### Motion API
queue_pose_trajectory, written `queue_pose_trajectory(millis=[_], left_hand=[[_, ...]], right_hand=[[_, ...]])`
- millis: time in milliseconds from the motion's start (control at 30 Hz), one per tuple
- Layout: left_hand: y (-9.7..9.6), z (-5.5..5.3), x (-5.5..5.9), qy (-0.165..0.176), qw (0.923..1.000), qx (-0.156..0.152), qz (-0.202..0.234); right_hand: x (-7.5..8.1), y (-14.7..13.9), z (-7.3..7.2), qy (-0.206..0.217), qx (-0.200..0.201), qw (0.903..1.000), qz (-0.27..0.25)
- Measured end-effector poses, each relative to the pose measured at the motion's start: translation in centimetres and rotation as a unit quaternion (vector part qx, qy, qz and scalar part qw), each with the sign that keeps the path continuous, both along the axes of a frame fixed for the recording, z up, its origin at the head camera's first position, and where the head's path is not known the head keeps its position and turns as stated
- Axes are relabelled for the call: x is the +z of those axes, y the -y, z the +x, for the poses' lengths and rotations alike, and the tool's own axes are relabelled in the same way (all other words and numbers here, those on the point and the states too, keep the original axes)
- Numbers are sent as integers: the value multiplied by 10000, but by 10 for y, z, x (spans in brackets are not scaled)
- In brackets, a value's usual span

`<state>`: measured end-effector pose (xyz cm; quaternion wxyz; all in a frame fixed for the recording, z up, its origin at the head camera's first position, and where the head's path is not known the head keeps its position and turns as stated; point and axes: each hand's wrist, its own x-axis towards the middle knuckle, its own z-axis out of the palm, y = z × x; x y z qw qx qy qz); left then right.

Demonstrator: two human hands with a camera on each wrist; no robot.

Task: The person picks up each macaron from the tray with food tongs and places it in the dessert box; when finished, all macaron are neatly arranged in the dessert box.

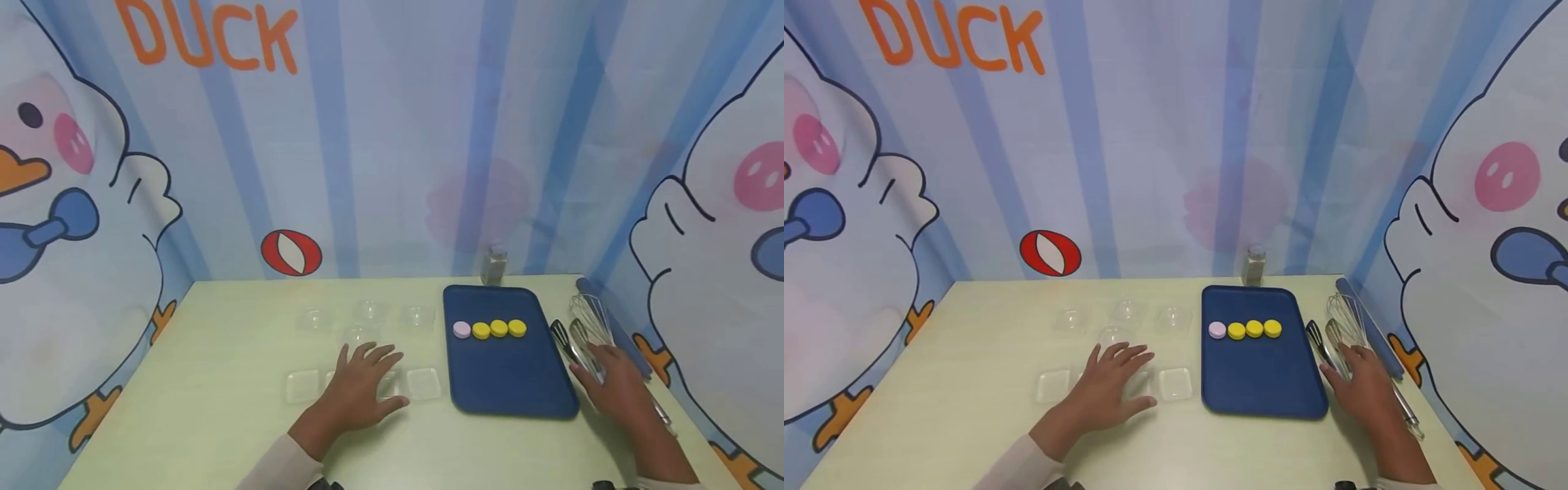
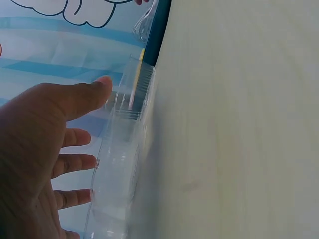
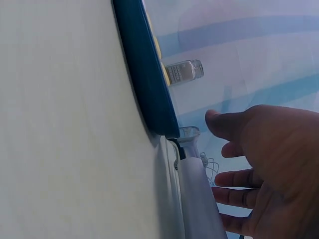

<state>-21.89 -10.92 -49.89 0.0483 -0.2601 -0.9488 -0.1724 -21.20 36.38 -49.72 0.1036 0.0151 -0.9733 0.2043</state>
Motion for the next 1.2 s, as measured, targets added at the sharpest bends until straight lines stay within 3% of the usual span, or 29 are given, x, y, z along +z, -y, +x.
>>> queue_pose_trajectory(millis=[233,467,733,1200], left_hand=[[-10,-5,-4,-31,10000,-32,-40],[-8,-7,-6,-111,9998,98,-102],[-17,-9,-10,-59,9999,-90,-6],[-22,-8,-7,-268,9995,-169,-95]], right_hand=[[-2,1,-2,-48,13,10000,6],[-9,6,-8,-173,120,9998,63],[-10,-5,-4,-7,36,9998,210],[-7,-1,-2,385,-154,9991,43]])
